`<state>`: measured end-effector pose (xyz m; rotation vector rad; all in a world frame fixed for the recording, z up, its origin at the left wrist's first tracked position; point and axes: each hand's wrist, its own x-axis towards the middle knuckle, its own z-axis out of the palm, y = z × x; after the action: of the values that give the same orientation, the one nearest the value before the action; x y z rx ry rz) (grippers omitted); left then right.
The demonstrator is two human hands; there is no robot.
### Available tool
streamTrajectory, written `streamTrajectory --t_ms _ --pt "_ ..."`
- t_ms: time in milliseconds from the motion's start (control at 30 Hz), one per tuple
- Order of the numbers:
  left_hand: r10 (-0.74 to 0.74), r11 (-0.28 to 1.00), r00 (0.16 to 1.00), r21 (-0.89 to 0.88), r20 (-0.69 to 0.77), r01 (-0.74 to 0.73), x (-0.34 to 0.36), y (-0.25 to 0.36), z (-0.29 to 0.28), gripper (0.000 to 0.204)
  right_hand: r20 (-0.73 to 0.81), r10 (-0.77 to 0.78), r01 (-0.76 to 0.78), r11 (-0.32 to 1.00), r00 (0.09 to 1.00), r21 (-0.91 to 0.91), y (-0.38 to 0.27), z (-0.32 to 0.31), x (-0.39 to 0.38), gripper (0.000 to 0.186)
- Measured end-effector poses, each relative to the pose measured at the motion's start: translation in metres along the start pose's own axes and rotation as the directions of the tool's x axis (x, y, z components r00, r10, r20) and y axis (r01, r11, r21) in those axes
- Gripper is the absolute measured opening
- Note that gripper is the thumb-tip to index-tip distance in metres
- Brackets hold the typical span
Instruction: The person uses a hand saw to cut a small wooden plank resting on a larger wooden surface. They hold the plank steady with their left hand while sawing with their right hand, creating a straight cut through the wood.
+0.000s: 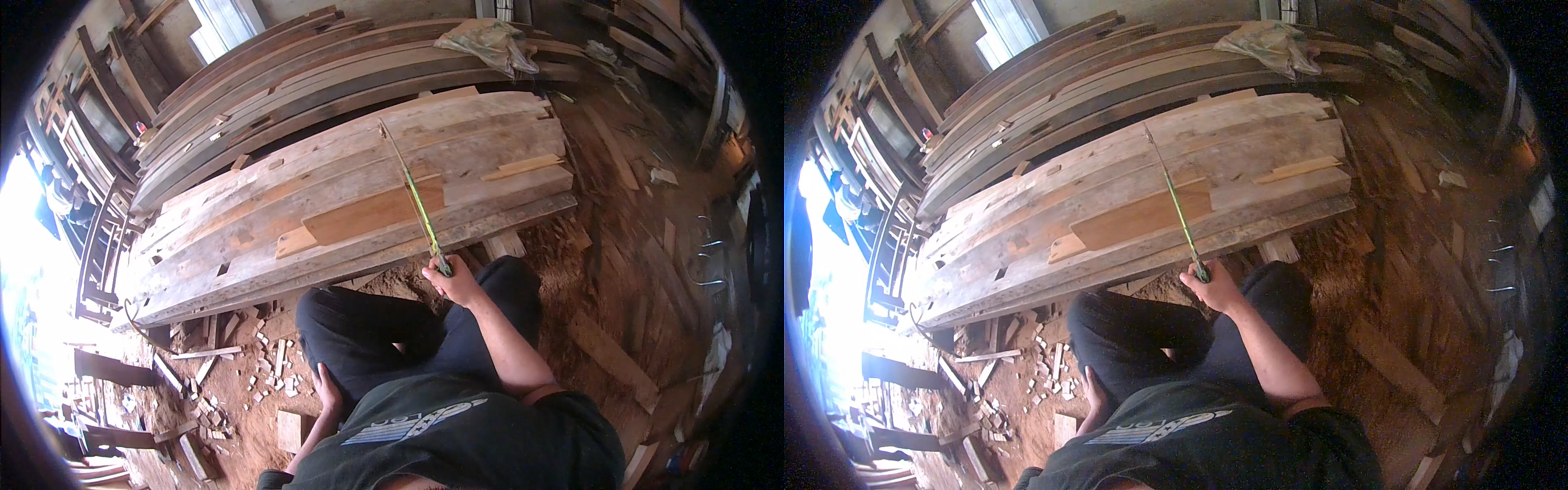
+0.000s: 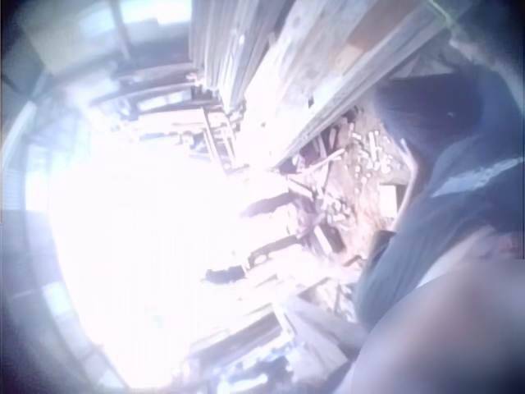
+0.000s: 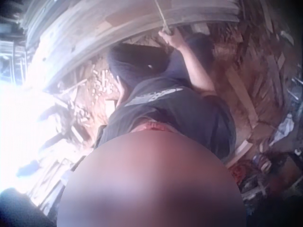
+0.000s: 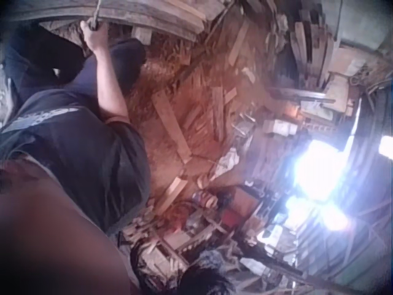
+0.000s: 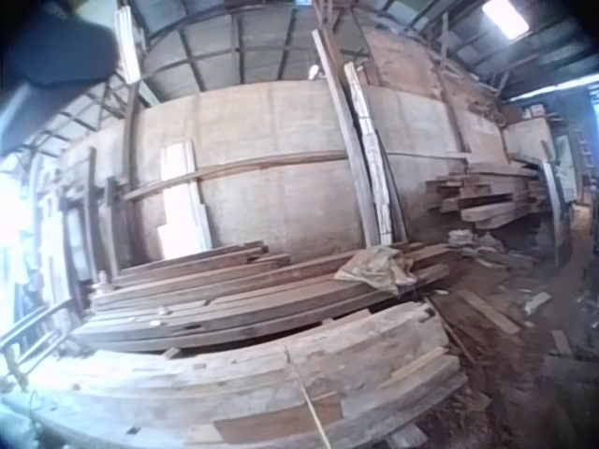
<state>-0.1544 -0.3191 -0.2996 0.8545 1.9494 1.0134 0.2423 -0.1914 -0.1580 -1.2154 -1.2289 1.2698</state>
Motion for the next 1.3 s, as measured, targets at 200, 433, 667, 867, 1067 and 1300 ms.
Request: streamTrajectory --t_ms 200,433,667,867,1067,1300 --pt "-0.014 1.0 0.994 0.019 0.108 0.012 0.005 0.005 0.005 0.084 -0.038 -0.093 0.084 0.978 0.995 -0.193 -0.002 0.002 0.0 0.036" --pt "-0.013 0.958 0.996 0.287 0.093 -0.015 0.019 0.018 -0.006 0.082 -0.021 -0.157 0.146 0.954 0.987 -0.26 -0.005 -0.001 -0.008 0.034" --pt "0.473 0.539 0.854 0.695 0.218 -0.476 -0.023 0.113 0.046 0.087 0.01 -0.119 0.118 0.975 0.993 -0.188 -0.007 -0.009 -0.004 0.035" --pt "0.388 0.384 0.911 0.874 0.141 -0.299 -0.046 0.174 0.064 0.087 0.071 -0.07 0.083 0.976 0.995 -0.203 -0.008 -0.021 0.001 0.034" --pt "0.281 0.492 0.96 0.857 0.013 -0.155 -0.043 0.143 0.066 0.082 0.071 -0.012 0.019 0.994 0.997 -0.111 -0.004 -0.021 0.0 0.036" --pt "0.203 0.504 0.962 0.822 0.183 -0.263 0.007 0.131 0.06 0.083 0.038 -0.061 0.064 0.996 0.997 -0.06 0.011 -0.014 -0.002 0.034"
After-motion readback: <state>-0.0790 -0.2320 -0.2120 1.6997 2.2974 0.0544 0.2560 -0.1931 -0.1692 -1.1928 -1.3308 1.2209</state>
